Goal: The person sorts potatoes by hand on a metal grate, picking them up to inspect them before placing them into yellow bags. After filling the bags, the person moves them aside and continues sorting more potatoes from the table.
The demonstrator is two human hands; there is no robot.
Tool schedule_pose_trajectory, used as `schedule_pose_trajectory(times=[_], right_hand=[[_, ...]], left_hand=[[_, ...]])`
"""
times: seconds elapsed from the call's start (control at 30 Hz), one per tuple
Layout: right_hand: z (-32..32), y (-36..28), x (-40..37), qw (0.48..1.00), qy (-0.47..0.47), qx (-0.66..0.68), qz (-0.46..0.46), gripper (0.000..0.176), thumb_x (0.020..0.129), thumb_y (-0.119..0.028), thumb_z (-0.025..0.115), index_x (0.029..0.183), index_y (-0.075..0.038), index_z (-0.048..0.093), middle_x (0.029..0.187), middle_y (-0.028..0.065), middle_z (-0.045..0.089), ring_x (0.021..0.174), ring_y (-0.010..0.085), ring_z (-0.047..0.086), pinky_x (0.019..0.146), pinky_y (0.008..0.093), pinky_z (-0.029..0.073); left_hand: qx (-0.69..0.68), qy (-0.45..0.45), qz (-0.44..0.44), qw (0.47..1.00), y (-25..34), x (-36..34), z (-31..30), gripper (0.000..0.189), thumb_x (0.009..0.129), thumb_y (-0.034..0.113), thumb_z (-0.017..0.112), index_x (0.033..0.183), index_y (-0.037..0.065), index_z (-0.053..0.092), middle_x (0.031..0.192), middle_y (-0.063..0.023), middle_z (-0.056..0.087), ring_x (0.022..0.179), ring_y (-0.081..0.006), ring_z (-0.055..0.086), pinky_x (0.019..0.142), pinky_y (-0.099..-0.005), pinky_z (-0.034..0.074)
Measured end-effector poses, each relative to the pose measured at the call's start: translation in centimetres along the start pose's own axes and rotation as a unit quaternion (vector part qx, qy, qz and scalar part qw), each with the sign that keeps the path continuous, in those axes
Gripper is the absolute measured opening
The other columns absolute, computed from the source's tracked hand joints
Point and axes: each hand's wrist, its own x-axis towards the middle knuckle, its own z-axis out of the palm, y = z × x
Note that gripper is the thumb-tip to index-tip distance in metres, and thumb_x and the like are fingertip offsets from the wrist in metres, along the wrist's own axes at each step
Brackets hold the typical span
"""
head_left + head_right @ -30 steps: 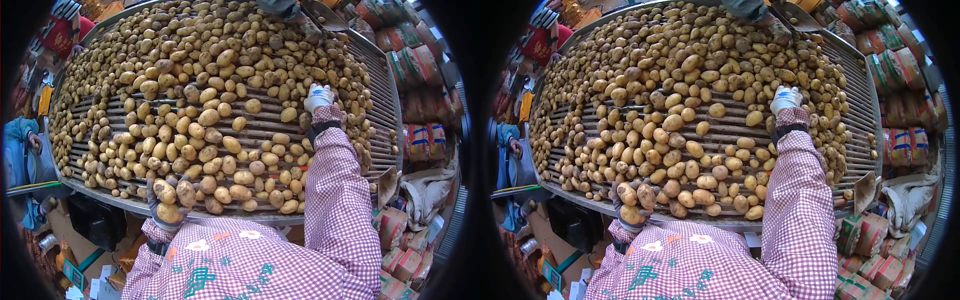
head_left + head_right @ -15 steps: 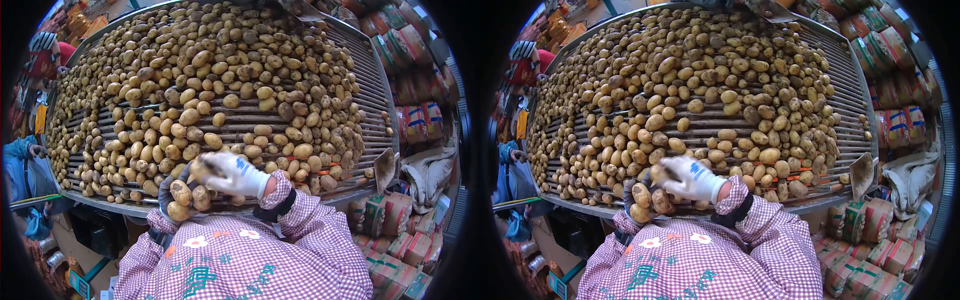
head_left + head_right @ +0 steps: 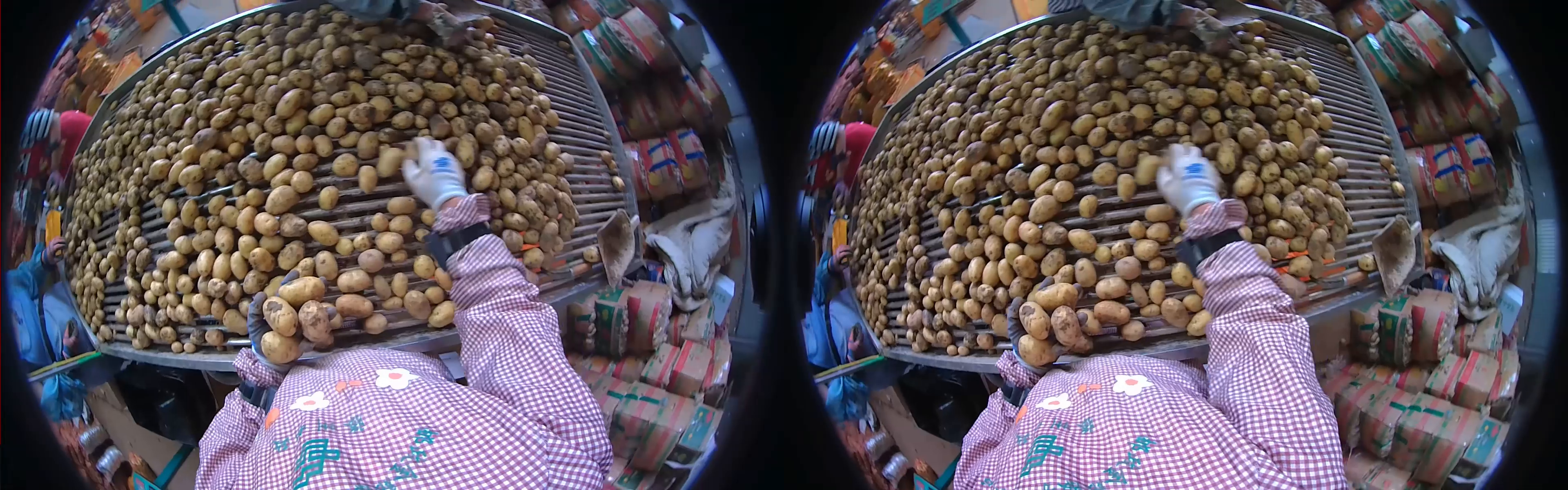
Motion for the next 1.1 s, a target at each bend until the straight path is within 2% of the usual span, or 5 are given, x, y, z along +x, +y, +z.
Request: schedule_pose_trajectory(times=[0.13, 0.47, 0.63, 0.73, 1.1], right_hand=[[-2.7, -9.8, -7.4, 0.890, -0.006, 0.422, -0.173, 0.016, 0.096, -0.015, 0.060, 0.105, -0.002, 0.063, 0.103, 0.0175, 0.064, 0.096, 0.0361, 0.064, 0.088, 0.0443, 0.053], [-2.8, -13.1, -17.1, 0.871, -0.151, 0.351, -0.310, 0.055, 0.098, -0.023, 0.057, 0.147, 0.002, 0.048, 0.144, 0.0283, 0.051, 0.132, 0.0450, 0.051, 0.114, 0.0508, 0.040], [-5.0, -3.7, -13.9, 0.967, -0.015, 0.196, -0.164, 0.038, 0.093, -0.025, 0.065, 0.124, -0.002, 0.062, 0.126, 0.0231, 0.062, 0.117, 0.0387, 0.061, 0.104, 0.0513, 0.049], [-6.9, 2.9, -13.9, 0.972, -0.180, -0.149, 0.034, 0.056, 0.090, -0.029, 0.068, 0.139, -0.006, 0.053, 0.143, 0.0221, 0.050, 0.132, 0.0437, 0.049, 0.110, 0.0526, 0.043], [-5.7, 8.0, -11.7, 0.983, -0.185, -0.017, -0.006, 0.051, 0.086, -0.028, 0.077, 0.129, -0.011, 0.059, 0.132, 0.0165, 0.054, 0.125, 0.0407, 0.051, 0.105, 0.0502, 0.048]], left_hand=[[0.065, 0.013, -0.017, 0.998, -0.6, 0.8, -0.1, 0.069, 0.102, 0.046, 0.046, 0.158, 0.007, 0.035, 0.153, -0.0173, 0.049, 0.141, -0.0348, 0.047, 0.117, -0.0551, 0.039], [0.080, 0.077, -0.060, 0.992, -1.8, 0.3, -2.3, 0.073, 0.097, 0.065, 0.056, 0.150, 0.016, 0.048, 0.146, -0.0185, 0.054, 0.130, -0.0349, 0.057, 0.105, -0.0531, 0.052], [0.062, -0.018, -0.052, 0.997, -1.3, -0.2, 0.1, 0.081, 0.098, 0.072, 0.046, 0.147, 0.007, 0.049, 0.148, -0.0241, 0.050, 0.133, -0.0418, 0.052, 0.112, -0.0585, 0.044], [0.099, 0.010, -0.013, 0.995, -1.0, -0.5, -0.8, 0.081, 0.098, 0.071, 0.045, 0.146, 0.006, 0.048, 0.150, -0.0236, 0.048, 0.134, -0.0421, 0.051, 0.113, -0.0583, 0.043], [0.054, 0.014, 0.029, 0.998, -1.8, -2.0, -1.2, 0.082, 0.098, 0.072, 0.043, 0.151, 0.009, 0.042, 0.150, -0.0222, 0.048, 0.134, -0.0408, 0.051, 0.112, -0.0568, 0.045]])
